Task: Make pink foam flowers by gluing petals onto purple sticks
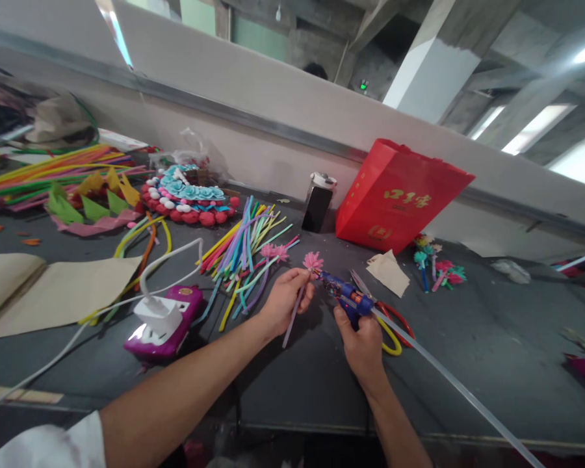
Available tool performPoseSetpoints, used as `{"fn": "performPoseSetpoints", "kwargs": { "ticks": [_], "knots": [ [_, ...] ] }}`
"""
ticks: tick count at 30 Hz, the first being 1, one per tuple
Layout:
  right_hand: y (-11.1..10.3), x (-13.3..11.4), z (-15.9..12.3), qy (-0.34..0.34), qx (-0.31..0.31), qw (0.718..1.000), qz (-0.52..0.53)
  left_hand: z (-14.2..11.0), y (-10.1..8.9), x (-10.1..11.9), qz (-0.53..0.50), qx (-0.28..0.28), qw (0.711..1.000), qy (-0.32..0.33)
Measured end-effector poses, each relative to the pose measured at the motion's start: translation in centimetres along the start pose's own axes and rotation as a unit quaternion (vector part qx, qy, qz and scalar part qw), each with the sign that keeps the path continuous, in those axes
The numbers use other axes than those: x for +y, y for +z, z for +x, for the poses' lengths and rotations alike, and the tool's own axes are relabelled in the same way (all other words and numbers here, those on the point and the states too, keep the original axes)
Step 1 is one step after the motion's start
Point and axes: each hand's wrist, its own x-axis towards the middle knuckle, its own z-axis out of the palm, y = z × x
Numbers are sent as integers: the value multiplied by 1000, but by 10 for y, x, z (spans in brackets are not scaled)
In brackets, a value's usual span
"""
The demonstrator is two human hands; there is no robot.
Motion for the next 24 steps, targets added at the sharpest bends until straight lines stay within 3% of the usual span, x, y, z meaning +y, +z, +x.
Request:
{"fn": "performPoseSetpoints", "kwargs": {
  "ticks": [6,9,10,12,14,16,20,24],
  "knots": [
    [-2,-7,0,26,-39,997,63,2,-2,0,-5,5,1000,2],
    [-5,-9,-1,113,-33,981,157,3,-4,1,-6,12,1000,9],
    [-7,-9,-1,163,-18,964,208,3,-4,1,-6,16,1000,13],
    [-14,-6,1,278,-11,902,330,4,-5,2,-7,21,1000,21],
    [-24,-1,4,366,-44,828,422,4,-5,3,-7,23,999,26],
    [-37,6,8,410,-97,785,454,4,-5,3,-7,23,999,29],
    [-60,19,16,439,-156,772,433,4,-4,4,-5,22,999,33],
    [-80,33,28,450,-226,782,368,3,-4,7,4,21,999,38]
  ]
}}
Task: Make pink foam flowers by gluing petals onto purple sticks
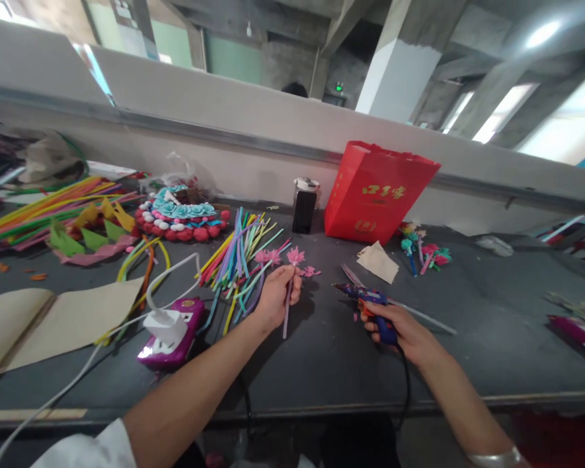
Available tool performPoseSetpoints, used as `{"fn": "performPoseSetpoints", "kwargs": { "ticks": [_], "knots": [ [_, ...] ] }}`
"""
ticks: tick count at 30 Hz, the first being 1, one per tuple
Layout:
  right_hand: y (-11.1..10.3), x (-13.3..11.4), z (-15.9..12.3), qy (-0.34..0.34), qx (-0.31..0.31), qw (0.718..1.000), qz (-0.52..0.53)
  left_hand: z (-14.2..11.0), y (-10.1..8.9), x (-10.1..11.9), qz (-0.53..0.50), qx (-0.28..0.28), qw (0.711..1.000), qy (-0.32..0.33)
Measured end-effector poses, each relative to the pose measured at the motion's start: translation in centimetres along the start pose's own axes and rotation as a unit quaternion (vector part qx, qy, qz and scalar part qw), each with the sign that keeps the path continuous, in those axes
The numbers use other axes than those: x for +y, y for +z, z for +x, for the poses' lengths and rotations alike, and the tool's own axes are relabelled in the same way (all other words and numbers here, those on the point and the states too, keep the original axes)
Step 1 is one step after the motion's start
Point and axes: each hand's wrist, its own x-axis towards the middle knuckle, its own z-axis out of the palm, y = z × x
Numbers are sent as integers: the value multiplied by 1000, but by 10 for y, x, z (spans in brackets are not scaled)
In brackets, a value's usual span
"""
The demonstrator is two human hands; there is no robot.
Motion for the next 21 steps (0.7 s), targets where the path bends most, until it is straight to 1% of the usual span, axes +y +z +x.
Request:
{"fn": "performPoseSetpoints", "kwargs": {
  "ticks": [4,8,10,12,14,16,18,19,21],
  "knots": [
    [-19,-12,2,26,-7,995,-100,-1,1,2,18,-7,1000,4],
    [-28,-17,4,40,8,981,-191,-2,3,2,40,-20,999,7],
    [-31,-18,5,36,27,969,-242,-3,3,2,48,-25,999,8],
    [-32,-19,7,14,67,950,-304,-4,4,4,55,-29,998,7],
    [-33,-22,8,-28,124,918,-375,-4,5,5,61,-32,998,5],
    [-31,-25,7,-86,189,872,-444,-5,6,5,66,-35,997,3],
    [-23,-29,6,-146,234,821,-499,-6,7,5,71,-37,997,0],
    [-17,-30,7,-173,243,799,-522,-6,7,4,73,-37,997,-2],
    [1,-34,10,-219,233,765,-559,-5,8,3,79,-35,996,-4]
  ]
}}
